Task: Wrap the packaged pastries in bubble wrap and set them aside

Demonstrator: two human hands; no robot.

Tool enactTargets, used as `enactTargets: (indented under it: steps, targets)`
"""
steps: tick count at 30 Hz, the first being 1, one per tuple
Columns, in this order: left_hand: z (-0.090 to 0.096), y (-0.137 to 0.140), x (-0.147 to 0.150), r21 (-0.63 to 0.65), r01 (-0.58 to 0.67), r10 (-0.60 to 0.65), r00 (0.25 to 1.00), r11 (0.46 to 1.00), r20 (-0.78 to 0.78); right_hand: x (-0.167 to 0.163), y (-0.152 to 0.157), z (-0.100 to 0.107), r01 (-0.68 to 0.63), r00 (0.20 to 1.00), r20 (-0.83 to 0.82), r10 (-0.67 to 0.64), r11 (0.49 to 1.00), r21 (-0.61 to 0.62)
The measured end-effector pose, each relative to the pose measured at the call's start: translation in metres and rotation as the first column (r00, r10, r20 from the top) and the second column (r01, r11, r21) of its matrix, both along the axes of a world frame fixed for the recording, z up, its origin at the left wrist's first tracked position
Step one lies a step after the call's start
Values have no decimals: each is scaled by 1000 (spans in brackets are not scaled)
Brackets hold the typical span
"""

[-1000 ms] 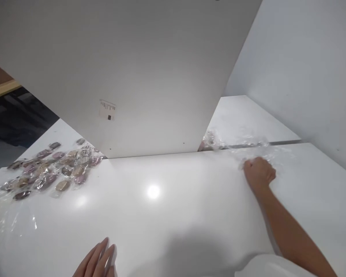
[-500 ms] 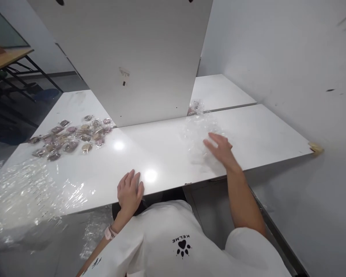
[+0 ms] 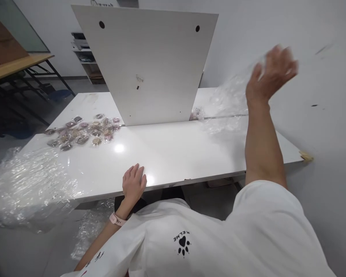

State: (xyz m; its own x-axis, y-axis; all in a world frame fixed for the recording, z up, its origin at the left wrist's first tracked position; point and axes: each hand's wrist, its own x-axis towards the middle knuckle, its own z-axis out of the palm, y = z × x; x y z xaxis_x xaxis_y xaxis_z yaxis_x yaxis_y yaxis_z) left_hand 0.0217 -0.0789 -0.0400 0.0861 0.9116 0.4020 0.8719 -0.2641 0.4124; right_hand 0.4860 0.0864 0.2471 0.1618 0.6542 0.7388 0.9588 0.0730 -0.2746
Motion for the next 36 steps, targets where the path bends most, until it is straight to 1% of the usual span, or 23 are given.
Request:
enactTargets:
  steps: [2, 3, 5, 7, 9, 10, 11, 13, 15, 17, 19, 20, 21, 22, 24, 25, 26, 27, 28, 30, 32, 34, 36]
  targets:
    - [5, 0, -1, -42, -6, 10, 995, 999, 95, -24, -5, 18, 151, 981, 75, -177, 951, 270]
    - [10, 1, -1, -76, -4, 17, 985, 997, 170, -41, -9, 22, 181, 965, 123, -233, 925, 333]
    - [24, 4, -1, -176, 30, 44, 914, 984, 403, -83, -21, 16, 97, 950, 261, -170, 958, 269]
    - [42, 11, 0, -296, 156, 95, 723, 942, 684, -135, -39, -12, -53, 957, 291, 7, 987, 151]
    - [60, 20, 3, -361, 382, 195, 409, 851, 892, -188, -62, -59, -273, 946, 200, 254, 959, 74]
    - [67, 26, 4, -355, 509, 269, 237, 784, 934, -214, -74, -87, -408, 904, 147, 401, 913, 26]
    - [72, 32, 5, -320, 620, 348, 79, 717, 934, -237, -87, -115, -541, 836, 93, 541, 840, -21]
    - [77, 42, 0, -211, 744, 482, -166, 634, 860, -275, -114, -167, -750, 655, -18, 755, 647, -139]
    - [75, 48, -10, -134, 756, 535, -314, 641, 785, -296, -138, -202, -847, 518, -152, 842, 479, -231]
    - [69, 49, -24, -133, 718, 549, -384, 683, 742, -298, -158, -217, -890, 421, -265, 867, 338, -306]
    - [61, 46, -39, -220, 684, 594, -377, 696, 710, -283, -170, -218, -917, 328, -380, 865, 194, -349]
    - [57, 45, -45, -279, 668, 624, -353, 690, 697, -271, -172, -217, -928, 303, -452, 839, 152, -340]
    - [54, 43, -50, -332, 651, 645, -323, 682, 693, -257, -171, -215, -934, 325, -528, 785, 179, -309]
    - [51, 42, -53, -369, 634, 652, -291, 680, 700, -242, -166, -215, -916, 402, -592, 698, 300, -268]
    - [49, 42, -54, -389, 609, 618, -219, 691, 755, -215, -147, -221, -704, 610, -681, 405, 671, -233]
    - [49, 42, -51, -385, 600, 583, -172, 701, 794, -206, -134, -228, -537, 678, -699, 227, 803, -260]
    - [51, 43, -47, -382, 592, 542, -113, 710, 832, -200, -119, -236, -394, 714, -696, 78, 866, -308]
    - [54, 44, -43, -384, 586, 501, -44, 714, 864, -199, -103, -245, -317, 735, -678, -15, 876, -364]
    - [59, 46, -38, -390, 582, 458, 34, 713, 888, -202, -88, -254, -301, 758, -650, -48, 859, -414]
    - [69, 52, -32, -402, 570, 359, 192, 717, 913, -217, -62, -268, -351, 805, -593, 4, 809, -471]
    - [79, 60, -36, -397, 498, 249, 337, 771, 908, -234, -44, -273, -445, 797, -594, 107, 770, -458]
    - [87, 69, -51, -356, 307, 182, 476, 882, 860, -242, -36, -272, -510, 700, -701, 138, 783, -356]
    - [91, 77, -76, -289, 62, 196, 600, 955, 776, -234, -35, -267, -478, 551, -827, 110, 854, -204]
